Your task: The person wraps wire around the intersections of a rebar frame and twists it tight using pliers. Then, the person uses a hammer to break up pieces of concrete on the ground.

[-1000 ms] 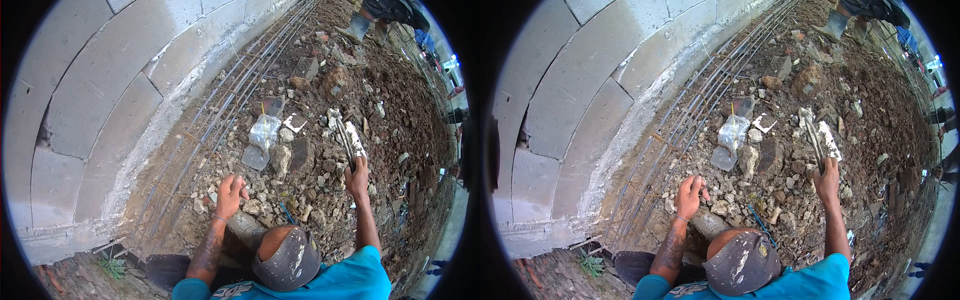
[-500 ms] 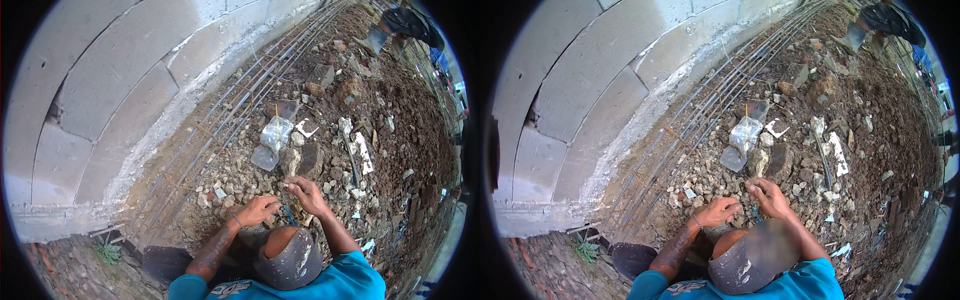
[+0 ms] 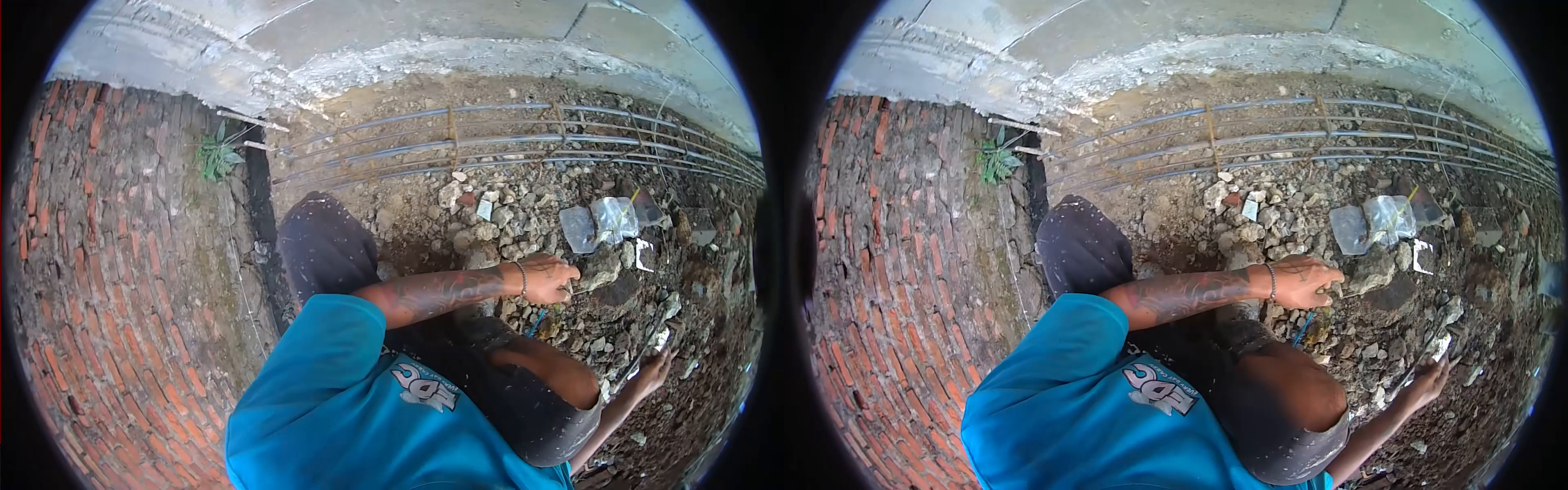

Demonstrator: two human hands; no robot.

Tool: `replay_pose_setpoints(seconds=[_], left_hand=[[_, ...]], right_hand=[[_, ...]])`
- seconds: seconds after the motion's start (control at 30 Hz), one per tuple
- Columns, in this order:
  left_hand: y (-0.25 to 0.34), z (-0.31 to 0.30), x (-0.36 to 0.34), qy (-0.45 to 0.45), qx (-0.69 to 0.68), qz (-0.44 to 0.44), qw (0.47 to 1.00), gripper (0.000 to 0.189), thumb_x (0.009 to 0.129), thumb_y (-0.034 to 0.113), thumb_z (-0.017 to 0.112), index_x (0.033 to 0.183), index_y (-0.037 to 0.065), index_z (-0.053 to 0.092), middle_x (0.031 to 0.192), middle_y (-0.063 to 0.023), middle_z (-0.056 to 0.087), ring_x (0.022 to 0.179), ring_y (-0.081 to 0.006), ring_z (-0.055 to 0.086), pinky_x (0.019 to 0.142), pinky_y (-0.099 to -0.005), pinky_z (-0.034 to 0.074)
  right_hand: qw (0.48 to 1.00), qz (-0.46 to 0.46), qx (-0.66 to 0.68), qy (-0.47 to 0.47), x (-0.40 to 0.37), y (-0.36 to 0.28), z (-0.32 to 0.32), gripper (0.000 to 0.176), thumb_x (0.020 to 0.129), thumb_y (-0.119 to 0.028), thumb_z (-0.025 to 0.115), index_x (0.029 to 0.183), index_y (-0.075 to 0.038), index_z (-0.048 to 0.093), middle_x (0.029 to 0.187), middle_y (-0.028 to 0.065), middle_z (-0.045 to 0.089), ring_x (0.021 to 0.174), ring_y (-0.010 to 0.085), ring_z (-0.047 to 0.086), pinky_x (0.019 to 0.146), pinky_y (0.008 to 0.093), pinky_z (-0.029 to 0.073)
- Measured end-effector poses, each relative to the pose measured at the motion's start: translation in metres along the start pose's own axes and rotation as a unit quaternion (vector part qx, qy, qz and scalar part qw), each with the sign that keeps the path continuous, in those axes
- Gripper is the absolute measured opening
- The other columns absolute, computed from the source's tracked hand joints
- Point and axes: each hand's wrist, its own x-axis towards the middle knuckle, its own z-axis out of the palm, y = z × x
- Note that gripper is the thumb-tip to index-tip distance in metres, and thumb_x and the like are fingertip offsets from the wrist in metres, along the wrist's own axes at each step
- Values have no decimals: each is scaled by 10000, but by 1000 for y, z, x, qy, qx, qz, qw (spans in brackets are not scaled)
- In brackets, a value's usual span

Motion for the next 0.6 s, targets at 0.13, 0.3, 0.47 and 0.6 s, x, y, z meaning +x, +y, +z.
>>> replay_pose_setpoints(seconds=[0.13, 0.3, 0.47, 0.6], left_hand=[[-2, -35, -13, 148, 90, -23, 985, 584, 747, 263, 699, 1234, 0, 511, 1321, -225, 388, 1316, -374, 324, 1032, -477, 372], [-61, -156, -71, 383, 305, -175, 854, 1226, 506, 555, 831, 1428, 0, 243, 1449, -286, 199, 1384, -413, 136, 1149, -477, 142], [-132, -189, -150, 251, 384, -391, 798, 1185, 556, 548, 808, 1439, 19, 222, 1455, -228, 250, 1374, -391, 193, 1147, -459, 161], [-165, -184, -156, 387, 440, -274, 763, 785, 640, 337, 738, 1297, 35, 434, 1168, -157, 488, 1128, -325, 453, 1028, -461, 316]], right_hand=[[996, 89, -19, 9, 63, 44, -27, 303, 954, -210, 515, 1168, -11, 592, 865, 42, 624, 701, 87, 540, 574, 209, 447], [993, 89, -74, 12, 93, 93, -47, 264, 930, -184, 550, 1122, -19, 621, 862, 50, 642, 666, 93, 558, 511, 214, 427], [992, 76, -97, 37, 77, 82, -31, 321, 928, -195, 558, 1183, -1, 588, 913, 83, 652, 706, 123, 593, 525, 238, 453], [992, 64, -102, 24, 100, 123, -46, 417, 860, -211, 609, 1182, 51, 569, 934, 146, 653, 705, 166, 617, 525, 261, 470]])
